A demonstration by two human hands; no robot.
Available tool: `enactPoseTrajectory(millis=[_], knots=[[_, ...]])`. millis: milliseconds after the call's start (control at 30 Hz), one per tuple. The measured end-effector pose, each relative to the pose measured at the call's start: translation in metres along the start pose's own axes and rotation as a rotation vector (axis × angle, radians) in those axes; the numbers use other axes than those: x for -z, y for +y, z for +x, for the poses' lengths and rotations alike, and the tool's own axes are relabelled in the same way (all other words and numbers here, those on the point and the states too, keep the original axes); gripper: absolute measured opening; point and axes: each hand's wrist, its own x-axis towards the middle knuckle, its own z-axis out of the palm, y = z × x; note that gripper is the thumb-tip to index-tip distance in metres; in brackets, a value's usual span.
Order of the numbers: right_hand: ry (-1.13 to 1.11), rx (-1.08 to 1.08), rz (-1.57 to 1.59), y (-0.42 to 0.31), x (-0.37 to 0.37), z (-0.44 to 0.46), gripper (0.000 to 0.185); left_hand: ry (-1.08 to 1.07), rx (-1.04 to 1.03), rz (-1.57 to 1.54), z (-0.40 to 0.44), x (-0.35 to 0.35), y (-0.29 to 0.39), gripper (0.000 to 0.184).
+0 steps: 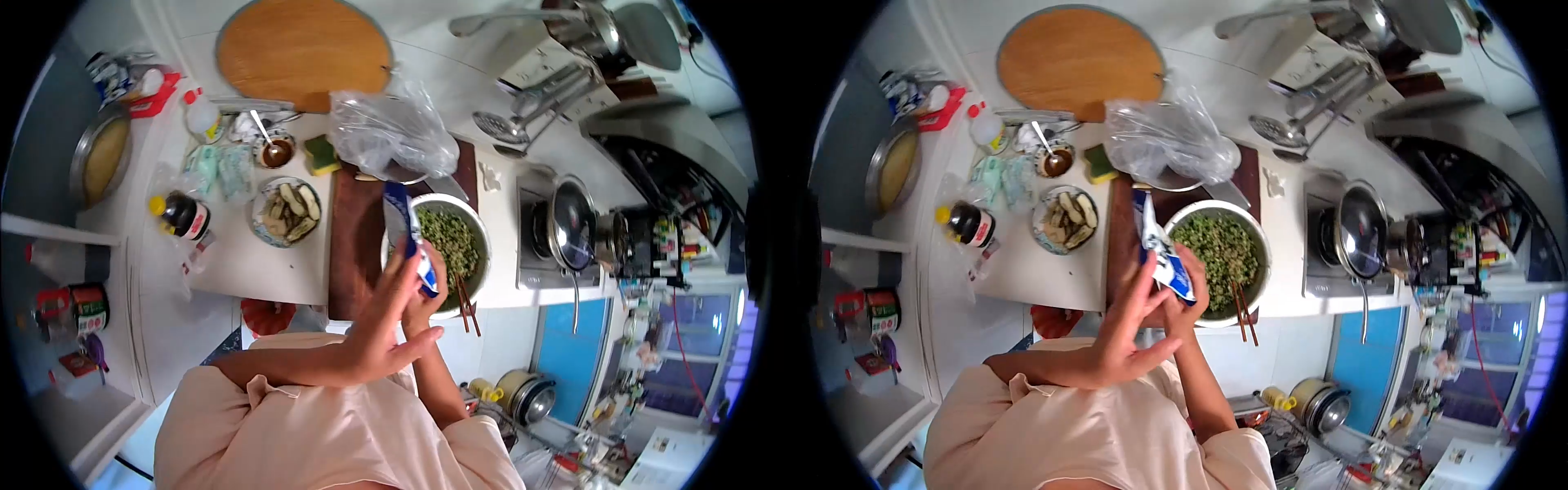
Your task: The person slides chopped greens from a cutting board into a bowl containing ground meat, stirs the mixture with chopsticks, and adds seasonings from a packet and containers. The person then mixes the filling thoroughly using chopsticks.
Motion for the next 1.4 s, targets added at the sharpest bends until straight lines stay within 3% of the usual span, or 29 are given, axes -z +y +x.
enactPoseTrajectory(millis=[67, 133, 167, 200, 267, 300, 333, 467, 500, 600, 633, 733, 867, 1033, 1167, 1200, 1267, 1400], knots=[[0.126, -0.122, 0.037, -0.003, 0.022, -0.008, 0.044, -0.103, 0.085, -0.051, 0.008, -0.021, -0.001, 0.080], [0.220, -0.188, -0.014, -0.003, 0.044, -0.015, 0.034, -0.227, 0.016, -0.012, 0.017, -0.031, 0.001, 0.078], [0.321, -0.325, 0.066, 0.003, 0.056, -0.027, 0.033, -0.253, -0.011, 0.018, 0.021, -0.033, -0.002, 0.075], [0.423, -0.456, 0.148, 0.007, 0.066, -0.035, 0.033, -0.230, -0.025, -0.052, 0.023, -0.034, -0.012, 0.069], [0.465, -0.446, 0.088, -0.009, 0.081, -0.026, 0.035, -0.104, -0.083, 0.057, 0.021, -0.030, -0.045, 0.064], [0.447, -0.512, 0.070, -0.006, 0.094, -0.031, 0.036, -0.013, 0.042, 0.026, 0.018, -0.035, -0.065, 0.059], [0.421, -0.581, 0.054, -0.001, 0.104, -0.038, 0.038, 0.106, 0.271, -0.196, 0.017, -0.046, -0.075, 0.054], [0.365, -0.619, 0.201, 0.012, 0.119, -0.053, 0.034, -0.176, 0.772, -0.611, -0.008, -0.072, -0.137, 0.038], [0.371, -0.668, 0.194, 0.017, 0.124, -0.057, 0.037, -0.247, 0.771, -0.472, -0.004, -0.071, -0.132, 0.028], [0.385, -0.614, 0.317, 0.024, 0.131, -0.062, 0.047, -0.249, 0.741, -0.487, -0.006, -0.080, -0.145, 0.025], [0.383, -0.603, 0.280, 0.024, 0.131, -0.060, 0.047, -0.272, 0.772, -0.457, -0.003, -0.079, -0.140, 0.030], [0.381, -0.588, 0.192, 0.018, 0.129, -0.051, 0.048, -0.207, 0.595, -0.491, -0.003, -0.089, -0.130, 0.037], [0.344, -0.575, 0.088, 0.009, 0.123, -0.047, 0.040, -0.158, 0.734, -0.478, -0.003, -0.096, -0.139, 0.041], [0.444, -0.580, 0.152, 0.005, 0.122, -0.047, 0.038, -0.074, 0.692, -0.433, -0.001, -0.104, -0.143, 0.018], [0.416, -0.679, -0.067, 0.007, 0.149, -0.055, 0.041, -0.141, 0.787, -0.621, -0.005, -0.091, -0.158, 0.032], [0.479, -0.690, -0.085, 0.007, 0.161, -0.053, 0.036, -0.226, 0.725, -0.434, -0.005, -0.077, -0.167, 0.035], [0.576, -0.632, -0.097, -0.001, 0.180, -0.042, 0.032, -0.105, 0.745, -0.355, -0.003, -0.046, -0.176, 0.034], [0.273, -0.655, -0.401, -0.007, 0.212, -0.048, 0.028, 0.139, 0.703, -0.258, 0.002, 0.020, -0.198, 0.029]])
